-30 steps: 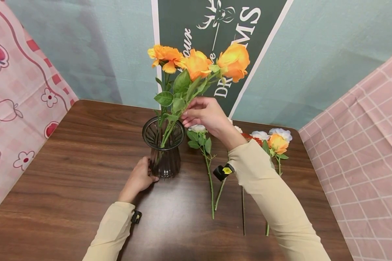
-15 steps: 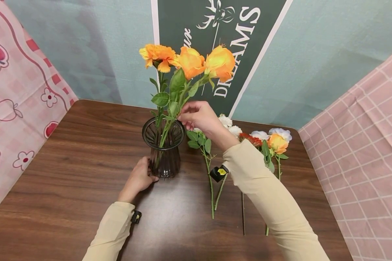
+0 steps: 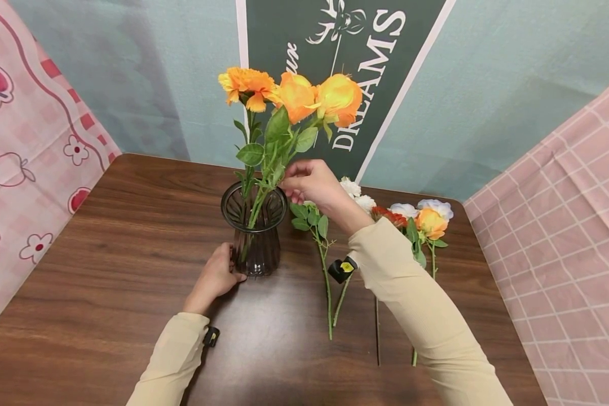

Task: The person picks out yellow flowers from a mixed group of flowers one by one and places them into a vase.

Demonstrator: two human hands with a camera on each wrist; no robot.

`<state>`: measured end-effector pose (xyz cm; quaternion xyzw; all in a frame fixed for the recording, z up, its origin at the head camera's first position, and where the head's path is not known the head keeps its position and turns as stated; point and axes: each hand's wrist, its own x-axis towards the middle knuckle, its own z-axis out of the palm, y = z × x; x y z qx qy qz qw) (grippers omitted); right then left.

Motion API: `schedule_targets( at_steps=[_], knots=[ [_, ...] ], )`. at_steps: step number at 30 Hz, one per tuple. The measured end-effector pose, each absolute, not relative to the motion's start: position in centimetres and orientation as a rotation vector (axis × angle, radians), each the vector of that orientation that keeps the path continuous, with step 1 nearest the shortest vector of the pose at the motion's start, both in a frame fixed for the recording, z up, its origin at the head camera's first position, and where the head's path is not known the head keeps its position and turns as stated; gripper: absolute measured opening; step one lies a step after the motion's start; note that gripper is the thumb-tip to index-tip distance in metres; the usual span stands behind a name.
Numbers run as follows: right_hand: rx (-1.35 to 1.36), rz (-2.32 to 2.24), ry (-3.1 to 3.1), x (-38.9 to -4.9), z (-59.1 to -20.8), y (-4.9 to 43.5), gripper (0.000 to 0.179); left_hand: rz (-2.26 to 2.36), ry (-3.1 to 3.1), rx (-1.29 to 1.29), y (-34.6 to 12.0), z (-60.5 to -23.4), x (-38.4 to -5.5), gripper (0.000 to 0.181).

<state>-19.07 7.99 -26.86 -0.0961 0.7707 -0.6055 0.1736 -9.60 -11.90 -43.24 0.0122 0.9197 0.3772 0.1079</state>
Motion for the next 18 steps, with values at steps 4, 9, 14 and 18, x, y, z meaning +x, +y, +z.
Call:
schedule_targets(
  at_steps=[4, 9, 14, 18],
  knots=[
    [-0.252, -1.725, 2.160, -19.1, -26.8, 8.2, 0.006, 1.105, 2.707, 0.035, -11.9, -43.2, -9.6, 0.065],
    [-0.217, -1.758, 2.131, -19.1, -26.8, 8.6, 0.009, 1.096, 2.720, 0.037, -11.9, -43.2, -9.7, 0.064],
    [-0.222, -1.791, 2.120, -19.2, -26.8, 9.1, 0.012, 1.097, 2.714, 0.034, -12.0, -43.2, -9.7, 0.063],
    [-0.208, -1.819, 2.097, -19.2, -27.1, 9.4, 0.012, 1.096, 2.716, 0.036, -12.0, -43.2, -9.7, 0.063]
  ],
)
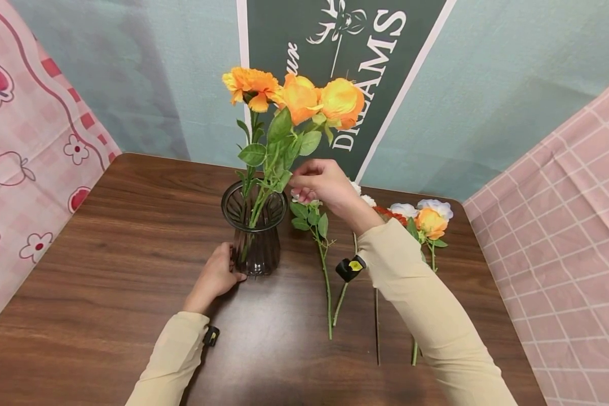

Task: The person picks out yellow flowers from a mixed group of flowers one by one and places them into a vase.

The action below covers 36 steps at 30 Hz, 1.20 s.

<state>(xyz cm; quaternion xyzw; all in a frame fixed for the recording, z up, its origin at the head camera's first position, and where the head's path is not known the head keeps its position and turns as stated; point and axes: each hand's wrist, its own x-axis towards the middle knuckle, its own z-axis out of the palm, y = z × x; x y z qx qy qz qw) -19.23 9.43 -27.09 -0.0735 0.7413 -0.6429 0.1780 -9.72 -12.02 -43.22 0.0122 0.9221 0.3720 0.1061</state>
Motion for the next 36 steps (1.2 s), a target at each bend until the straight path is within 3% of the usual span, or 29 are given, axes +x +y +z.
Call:
schedule_targets(
  at_steps=[36],
  knots=[
    [0.019, -1.653, 2.198, -18.6, -31.9, 17.9, 0.017, 1.120, 2.718, 0.044, -11.9, -43.4, -9.8, 0.062]
  ],
)
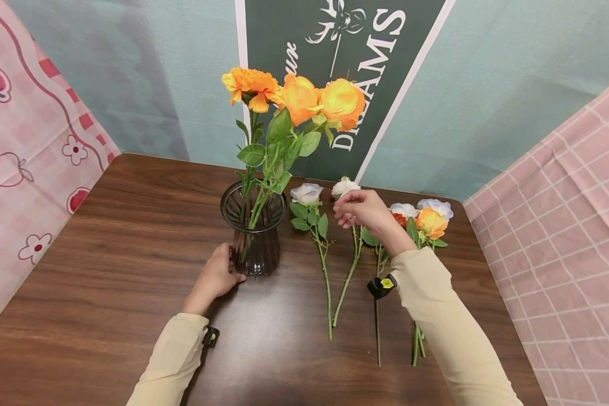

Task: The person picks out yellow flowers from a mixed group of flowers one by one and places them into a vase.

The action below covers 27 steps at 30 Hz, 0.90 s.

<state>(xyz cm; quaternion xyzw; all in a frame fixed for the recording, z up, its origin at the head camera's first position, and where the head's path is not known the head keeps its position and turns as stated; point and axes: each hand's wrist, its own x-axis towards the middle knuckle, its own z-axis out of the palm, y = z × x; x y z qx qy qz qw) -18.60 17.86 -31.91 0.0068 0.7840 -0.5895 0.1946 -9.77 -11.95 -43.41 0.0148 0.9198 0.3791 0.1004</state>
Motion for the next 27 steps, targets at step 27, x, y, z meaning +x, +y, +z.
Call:
schedule_targets(
  at_steps=[27],
  knots=[
    [0.195, -1.473, 2.284, -15.5, -35.6, 22.7, 0.020, 1.136, 2.698, 0.026, -12.0, -43.5, -9.8, 0.064]
  ],
)
